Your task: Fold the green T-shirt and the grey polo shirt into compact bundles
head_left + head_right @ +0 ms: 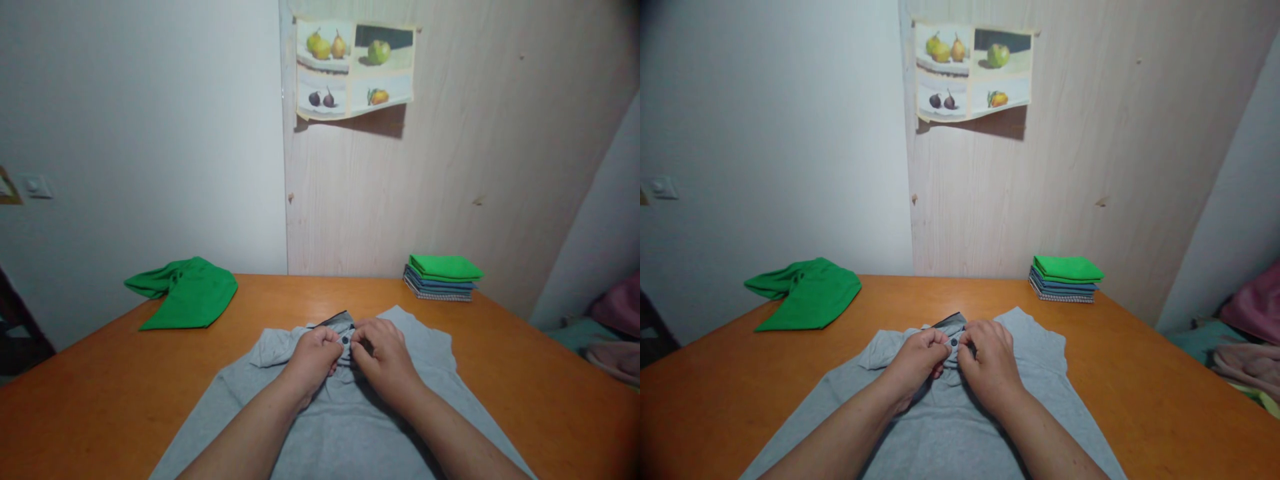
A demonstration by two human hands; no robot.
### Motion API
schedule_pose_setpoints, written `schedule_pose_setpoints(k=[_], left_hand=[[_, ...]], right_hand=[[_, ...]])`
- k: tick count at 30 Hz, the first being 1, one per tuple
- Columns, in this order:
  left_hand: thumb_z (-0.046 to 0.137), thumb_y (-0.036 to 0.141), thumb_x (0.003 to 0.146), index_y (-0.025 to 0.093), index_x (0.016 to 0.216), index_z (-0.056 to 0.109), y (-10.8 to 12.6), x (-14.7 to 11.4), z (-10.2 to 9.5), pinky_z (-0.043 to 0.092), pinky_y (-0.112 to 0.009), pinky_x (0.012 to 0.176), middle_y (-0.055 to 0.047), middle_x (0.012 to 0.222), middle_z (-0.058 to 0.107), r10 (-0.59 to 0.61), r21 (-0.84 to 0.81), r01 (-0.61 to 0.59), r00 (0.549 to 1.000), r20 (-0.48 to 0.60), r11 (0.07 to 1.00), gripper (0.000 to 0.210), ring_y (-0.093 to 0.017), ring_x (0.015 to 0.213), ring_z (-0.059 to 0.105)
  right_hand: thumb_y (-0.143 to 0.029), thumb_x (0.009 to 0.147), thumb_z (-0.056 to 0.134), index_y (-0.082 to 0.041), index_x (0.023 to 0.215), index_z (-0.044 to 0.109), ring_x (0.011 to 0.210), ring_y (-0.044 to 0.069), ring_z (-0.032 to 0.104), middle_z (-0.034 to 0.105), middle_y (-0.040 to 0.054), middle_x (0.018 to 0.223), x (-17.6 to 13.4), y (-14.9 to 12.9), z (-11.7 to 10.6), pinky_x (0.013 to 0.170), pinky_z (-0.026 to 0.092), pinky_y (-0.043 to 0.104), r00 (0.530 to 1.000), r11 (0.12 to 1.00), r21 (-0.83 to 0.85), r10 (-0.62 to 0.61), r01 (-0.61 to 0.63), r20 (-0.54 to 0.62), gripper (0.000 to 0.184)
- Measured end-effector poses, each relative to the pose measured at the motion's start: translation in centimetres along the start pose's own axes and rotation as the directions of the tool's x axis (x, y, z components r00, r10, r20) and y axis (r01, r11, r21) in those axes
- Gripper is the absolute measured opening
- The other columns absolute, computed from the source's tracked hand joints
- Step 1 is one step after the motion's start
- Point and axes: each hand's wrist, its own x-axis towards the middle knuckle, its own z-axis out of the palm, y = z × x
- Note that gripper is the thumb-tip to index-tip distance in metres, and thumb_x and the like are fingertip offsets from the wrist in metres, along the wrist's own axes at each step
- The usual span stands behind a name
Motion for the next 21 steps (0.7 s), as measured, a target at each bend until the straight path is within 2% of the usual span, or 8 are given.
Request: schedule_pose_setpoints(k=[4,10,14,21], left_hand=[[0.06,0.035,0.071,0.02,0.075,0.053,0.1,0.0,-0.1,0.031,-0.022,0.043,0.007,0.053,0.045,-0.005,0.036,0.005,1.0,-0.009,0.999,0.017,-0.01,0.045,0.041],[0.059,0.031,0.068,0.019,0.076,0.054,0.3,-0.2,-0.2,0.029,-0.022,0.045,0.007,0.056,0.046,0.008,0.053,-0.008,1.0,-0.001,0.999,0.015,-0.01,0.047,0.041],[0.062,0.029,0.068,0.018,0.075,0.055,0.2,-0.2,-0.3,0.028,-0.022,0.05,0.006,0.058,0.047,0.041,0.033,-0.041,0.999,0.001,0.999,0.015,-0.009,0.051,0.04],[0.06,0.025,0.07,0.018,0.074,0.055,-0.1,0.0,-0.2,0.029,-0.023,0.052,0.006,0.06,0.049,0.116,0.077,-0.114,0.993,-0.012,0.99,0.009,-0.011,0.055,0.041]], right_hand=[[-0.026,0.086,0.059,-0.025,0.078,0.067,0.103,0.023,0.058,0.071,0.0026,0.105,0.0,0.7,0.8,0.092,0.037,0.036,0.996,0.994,0.071,0.087,-0.089,0.035,0.012],[-0.027,0.084,0.06,-0.024,0.074,0.067,0.097,0.022,0.06,0.071,0.0031,0.096,0.1,0.8,1.5,0.089,0.039,0.035,0.992,0.975,0.188,0.115,-0.122,0.047,0.013],[-0.023,0.08,0.061,-0.023,0.074,0.066,0.097,0.022,0.06,0.071,0.004,0.097,0.1,0.7,1.4,0.089,0.039,0.034,0.994,0.978,0.182,0.106,-0.106,0.008,0.008],[-0.022,0.08,0.061,-0.023,0.072,0.062,0.099,0.023,0.058,0.07,0.0044,0.099,0.0,0.3,1.5,0.091,0.038,0.035,0.996,0.988,0.121,0.092,-0.092,0.009,0.008]])
